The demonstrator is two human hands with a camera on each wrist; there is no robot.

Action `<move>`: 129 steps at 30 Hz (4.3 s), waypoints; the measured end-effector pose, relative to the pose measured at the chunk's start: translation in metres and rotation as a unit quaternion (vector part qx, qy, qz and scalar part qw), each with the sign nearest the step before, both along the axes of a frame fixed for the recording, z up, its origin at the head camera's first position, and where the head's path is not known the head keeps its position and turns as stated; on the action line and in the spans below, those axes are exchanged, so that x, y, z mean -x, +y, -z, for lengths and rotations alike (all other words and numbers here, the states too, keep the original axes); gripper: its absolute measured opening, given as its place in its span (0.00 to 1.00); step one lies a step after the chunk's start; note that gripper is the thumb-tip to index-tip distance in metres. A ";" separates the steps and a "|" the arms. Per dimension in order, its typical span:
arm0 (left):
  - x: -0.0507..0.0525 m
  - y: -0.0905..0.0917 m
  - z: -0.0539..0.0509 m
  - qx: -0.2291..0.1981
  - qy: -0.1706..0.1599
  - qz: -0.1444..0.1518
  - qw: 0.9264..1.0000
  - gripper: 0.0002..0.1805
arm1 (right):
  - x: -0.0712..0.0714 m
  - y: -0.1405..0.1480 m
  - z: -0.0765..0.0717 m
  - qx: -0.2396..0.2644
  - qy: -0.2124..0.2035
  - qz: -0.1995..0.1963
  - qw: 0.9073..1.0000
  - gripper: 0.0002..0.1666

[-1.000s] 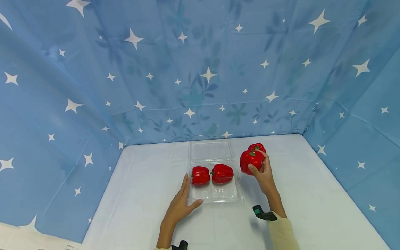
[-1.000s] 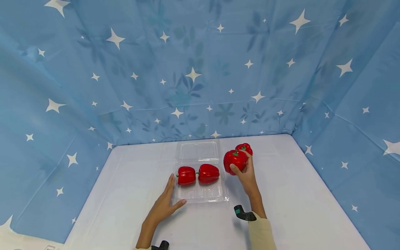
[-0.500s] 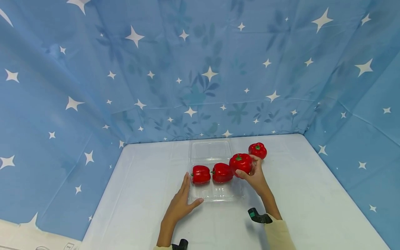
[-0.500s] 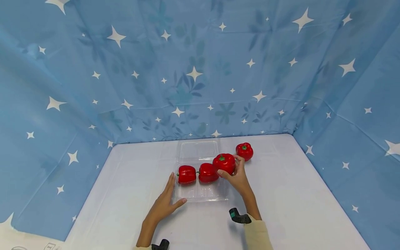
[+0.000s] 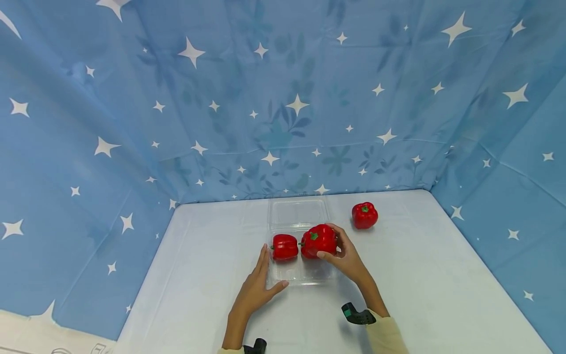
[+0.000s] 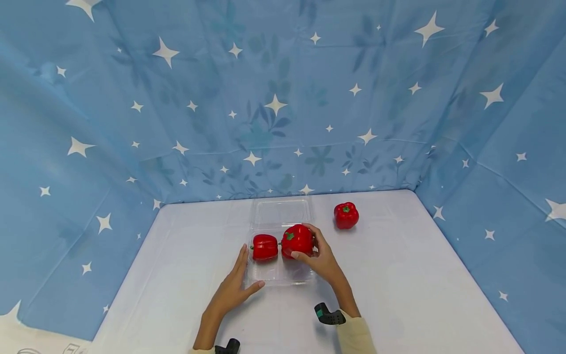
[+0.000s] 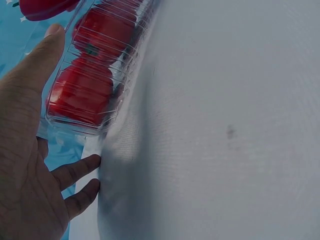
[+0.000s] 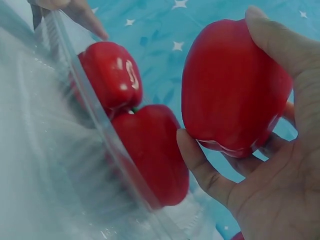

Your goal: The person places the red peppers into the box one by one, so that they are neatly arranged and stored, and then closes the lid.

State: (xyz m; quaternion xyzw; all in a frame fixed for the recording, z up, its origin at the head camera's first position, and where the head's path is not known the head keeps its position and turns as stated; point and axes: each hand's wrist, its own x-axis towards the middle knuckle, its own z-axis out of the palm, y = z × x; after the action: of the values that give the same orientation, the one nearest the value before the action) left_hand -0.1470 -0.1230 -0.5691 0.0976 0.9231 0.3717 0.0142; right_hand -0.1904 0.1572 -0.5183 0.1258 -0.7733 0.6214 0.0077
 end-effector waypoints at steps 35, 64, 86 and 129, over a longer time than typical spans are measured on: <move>-0.002 -0.002 0.003 -0.009 0.037 0.010 0.999 0.60 | -0.028 -0.062 0.020 -0.177 0.054 -0.009 0.983 0.51; 0.001 -0.004 0.006 -0.011 0.028 0.008 0.999 0.60 | -0.026 -0.064 0.025 -0.219 0.090 -0.028 0.971 0.40; 0.001 -0.003 0.006 -0.014 0.022 0.002 1.000 0.59 | -0.029 -0.074 0.027 -0.313 0.118 0.034 0.942 0.38; 0.002 -0.004 0.003 -0.010 0.021 0.011 1.000 0.59 | -0.029 -0.073 0.034 -0.289 0.166 0.059 0.941 0.33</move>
State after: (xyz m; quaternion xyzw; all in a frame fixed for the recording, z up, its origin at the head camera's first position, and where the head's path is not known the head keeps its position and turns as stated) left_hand -0.1490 -0.1267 -0.5725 0.1155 0.9182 0.3789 -0.0027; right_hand -0.1616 0.0841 -0.5520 0.1780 -0.9133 0.3400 0.1366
